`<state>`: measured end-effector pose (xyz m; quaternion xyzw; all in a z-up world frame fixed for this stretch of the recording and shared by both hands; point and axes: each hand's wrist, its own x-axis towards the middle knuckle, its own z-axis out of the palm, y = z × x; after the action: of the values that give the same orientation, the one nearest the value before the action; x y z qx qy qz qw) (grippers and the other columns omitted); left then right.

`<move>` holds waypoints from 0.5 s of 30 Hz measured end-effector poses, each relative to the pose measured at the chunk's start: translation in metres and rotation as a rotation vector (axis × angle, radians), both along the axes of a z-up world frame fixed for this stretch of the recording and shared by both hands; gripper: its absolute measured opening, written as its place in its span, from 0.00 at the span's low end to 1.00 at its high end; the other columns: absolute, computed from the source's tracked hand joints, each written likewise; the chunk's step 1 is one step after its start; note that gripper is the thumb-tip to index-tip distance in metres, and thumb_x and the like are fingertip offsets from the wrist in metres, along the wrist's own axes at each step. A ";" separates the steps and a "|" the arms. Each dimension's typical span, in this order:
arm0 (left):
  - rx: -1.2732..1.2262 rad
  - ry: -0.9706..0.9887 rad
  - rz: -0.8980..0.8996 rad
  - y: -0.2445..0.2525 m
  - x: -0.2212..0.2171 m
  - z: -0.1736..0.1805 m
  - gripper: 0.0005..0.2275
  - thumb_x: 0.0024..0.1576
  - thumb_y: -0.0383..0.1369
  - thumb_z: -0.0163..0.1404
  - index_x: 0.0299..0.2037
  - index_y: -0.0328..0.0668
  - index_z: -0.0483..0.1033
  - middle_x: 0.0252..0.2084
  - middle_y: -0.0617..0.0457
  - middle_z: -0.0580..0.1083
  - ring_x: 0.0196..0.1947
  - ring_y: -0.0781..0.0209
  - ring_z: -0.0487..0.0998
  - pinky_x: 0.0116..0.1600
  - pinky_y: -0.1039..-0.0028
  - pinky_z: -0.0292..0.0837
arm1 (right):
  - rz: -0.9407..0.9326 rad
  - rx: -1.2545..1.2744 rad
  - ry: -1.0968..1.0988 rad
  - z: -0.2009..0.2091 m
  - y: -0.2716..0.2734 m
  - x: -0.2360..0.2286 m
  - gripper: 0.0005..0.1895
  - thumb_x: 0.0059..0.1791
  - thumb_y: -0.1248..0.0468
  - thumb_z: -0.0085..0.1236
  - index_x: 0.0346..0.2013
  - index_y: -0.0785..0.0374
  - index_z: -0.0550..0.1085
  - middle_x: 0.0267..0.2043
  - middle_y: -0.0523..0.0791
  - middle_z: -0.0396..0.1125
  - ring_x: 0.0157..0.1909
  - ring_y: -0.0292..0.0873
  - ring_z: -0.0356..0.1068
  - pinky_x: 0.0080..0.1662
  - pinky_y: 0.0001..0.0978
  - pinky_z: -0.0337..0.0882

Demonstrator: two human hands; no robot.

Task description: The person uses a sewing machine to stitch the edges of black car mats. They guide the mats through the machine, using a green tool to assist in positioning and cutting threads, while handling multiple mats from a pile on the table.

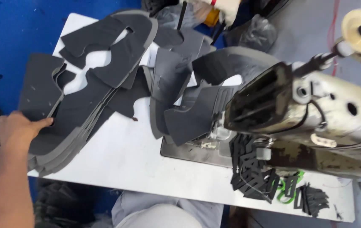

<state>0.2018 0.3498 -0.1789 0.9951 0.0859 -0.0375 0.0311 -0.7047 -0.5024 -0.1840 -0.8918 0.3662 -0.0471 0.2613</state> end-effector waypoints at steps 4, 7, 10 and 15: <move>0.056 0.119 0.106 0.013 0.008 -0.022 0.49 0.37 0.62 0.69 0.56 0.19 0.72 0.57 0.23 0.69 0.45 0.26 0.79 0.45 0.46 0.78 | -0.032 0.140 -0.123 0.049 -0.014 -0.007 0.14 0.47 0.66 0.62 0.46 0.70 0.81 0.35 0.54 0.77 0.49 0.47 0.77 0.55 0.40 0.72; 0.194 -0.127 0.031 0.017 0.012 -0.042 0.55 0.31 0.66 0.68 0.55 0.16 0.71 0.52 0.24 0.70 0.43 0.28 0.79 0.40 0.47 0.78 | -0.063 0.240 -0.229 0.079 -0.008 -0.019 0.15 0.48 0.64 0.60 0.46 0.70 0.80 0.35 0.55 0.77 0.48 0.48 0.76 0.54 0.41 0.72; 0.211 -0.322 -0.118 0.010 -0.013 0.004 0.49 0.39 0.64 0.66 0.53 0.16 0.71 0.49 0.29 0.74 0.46 0.35 0.78 0.46 0.53 0.77 | -0.051 0.366 -0.325 0.090 -0.010 -0.008 0.16 0.50 0.61 0.58 0.47 0.71 0.79 0.36 0.57 0.76 0.47 0.48 0.76 0.53 0.43 0.72; -0.272 -0.161 -0.130 -0.026 -0.077 0.159 0.34 0.56 0.53 0.68 0.49 0.20 0.71 0.44 0.28 0.78 0.44 0.33 0.81 0.52 0.50 0.77 | -0.027 0.613 -0.451 0.086 -0.010 0.017 0.19 0.52 0.58 0.54 0.48 0.72 0.78 0.37 0.59 0.76 0.46 0.49 0.75 0.52 0.45 0.72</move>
<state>0.1246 0.3234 -0.0196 0.9850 0.0127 0.0292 0.1697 -0.6873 -0.5123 -0.0982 -0.7345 0.3082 -0.1338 0.5896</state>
